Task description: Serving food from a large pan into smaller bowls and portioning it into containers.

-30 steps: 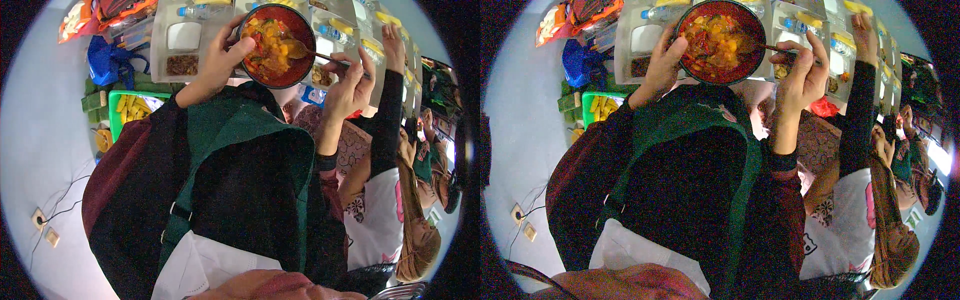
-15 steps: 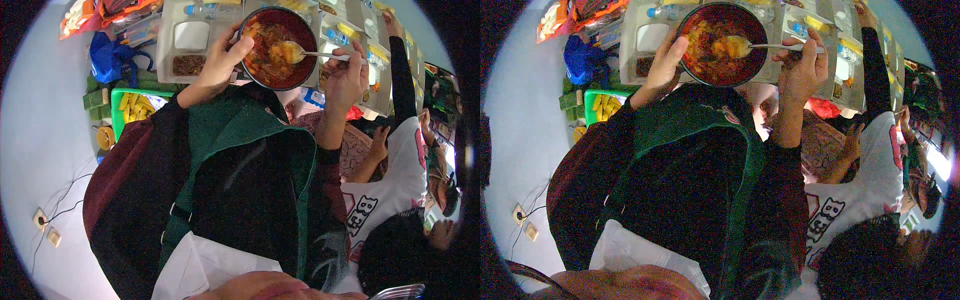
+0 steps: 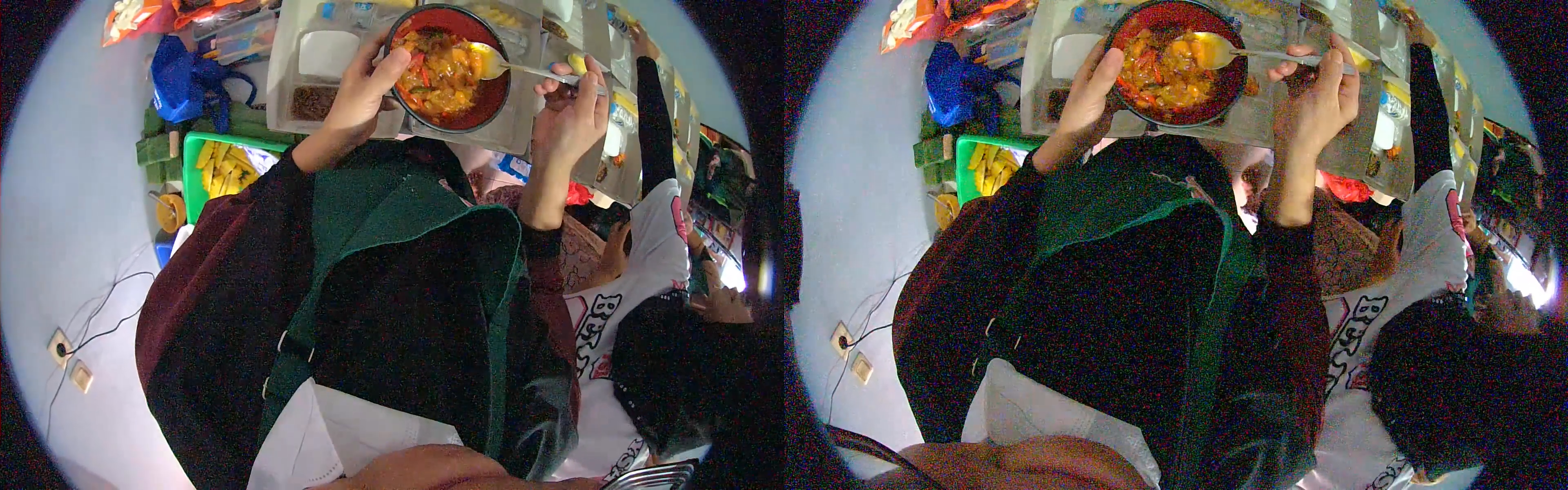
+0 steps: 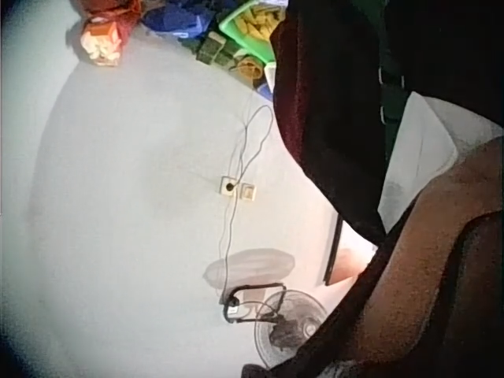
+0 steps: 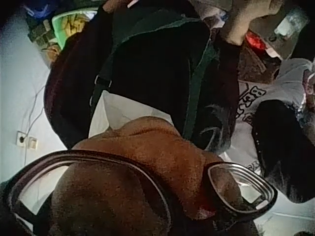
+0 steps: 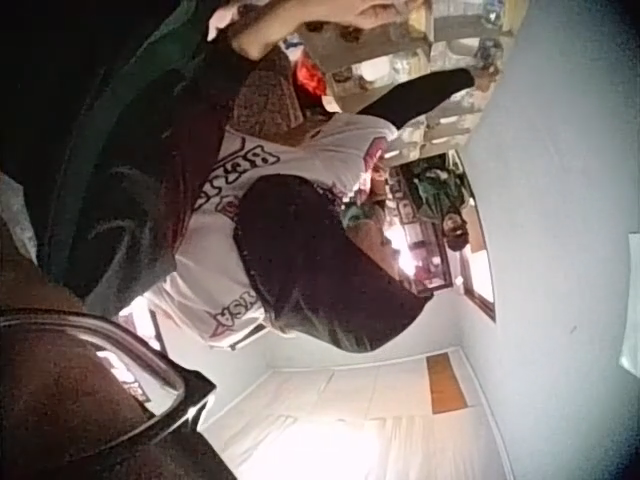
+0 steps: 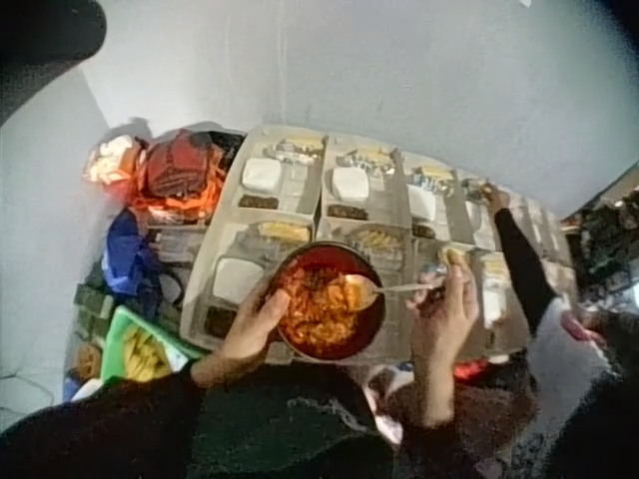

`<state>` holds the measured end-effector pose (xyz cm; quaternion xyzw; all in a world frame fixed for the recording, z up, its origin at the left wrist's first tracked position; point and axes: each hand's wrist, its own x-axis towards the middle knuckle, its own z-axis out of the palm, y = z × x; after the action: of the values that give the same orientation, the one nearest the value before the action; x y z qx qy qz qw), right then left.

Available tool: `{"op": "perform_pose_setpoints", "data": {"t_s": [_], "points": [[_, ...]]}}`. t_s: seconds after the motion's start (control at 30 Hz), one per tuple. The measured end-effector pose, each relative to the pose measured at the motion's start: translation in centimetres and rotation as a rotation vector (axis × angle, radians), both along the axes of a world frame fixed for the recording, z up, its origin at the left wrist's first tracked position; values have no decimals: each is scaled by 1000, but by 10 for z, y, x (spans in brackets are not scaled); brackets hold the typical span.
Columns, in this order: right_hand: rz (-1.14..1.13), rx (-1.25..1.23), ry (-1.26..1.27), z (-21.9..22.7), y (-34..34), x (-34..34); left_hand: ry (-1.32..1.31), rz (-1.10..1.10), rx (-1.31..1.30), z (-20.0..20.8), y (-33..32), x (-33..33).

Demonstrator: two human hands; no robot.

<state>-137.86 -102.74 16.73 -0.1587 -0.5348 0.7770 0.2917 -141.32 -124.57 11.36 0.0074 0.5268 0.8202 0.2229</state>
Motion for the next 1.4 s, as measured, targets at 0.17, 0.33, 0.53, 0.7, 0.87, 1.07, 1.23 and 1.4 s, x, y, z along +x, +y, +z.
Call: {"op": "perform_pose_setpoints", "data": {"t_s": [0.17, 0.33, 0.53, 0.7, 0.87, 1.07, 1.23, 1.4], "points": [[14, -16, -11, -12, 7, -3, 23, -22, -5, -4, 1, -3], [-37, -9, -34, -24, 9, -2, -59, -40, -32, 12, 11, -4], [-86, -72, -39, -41, 33, 0, -66, 76, 42, -6, 22, -11], [-226, -53, -89, -34, 38, 12, -42, -4, -83, -24, 19, -17], [-362, 35, -200, -47, 62, 26, -125, 35, -145, -13, 21, -18], [-273, 184, -196, -68, 67, 46, -33, 41, -185, -19, 2, -23], [-218, 315, -237, -87, 54, 51, 30, 137, 13, 3, 6, -23], [-99, 495, -205, -91, 51, 59, -4, 116, 46, -10, -1, -18]]}}
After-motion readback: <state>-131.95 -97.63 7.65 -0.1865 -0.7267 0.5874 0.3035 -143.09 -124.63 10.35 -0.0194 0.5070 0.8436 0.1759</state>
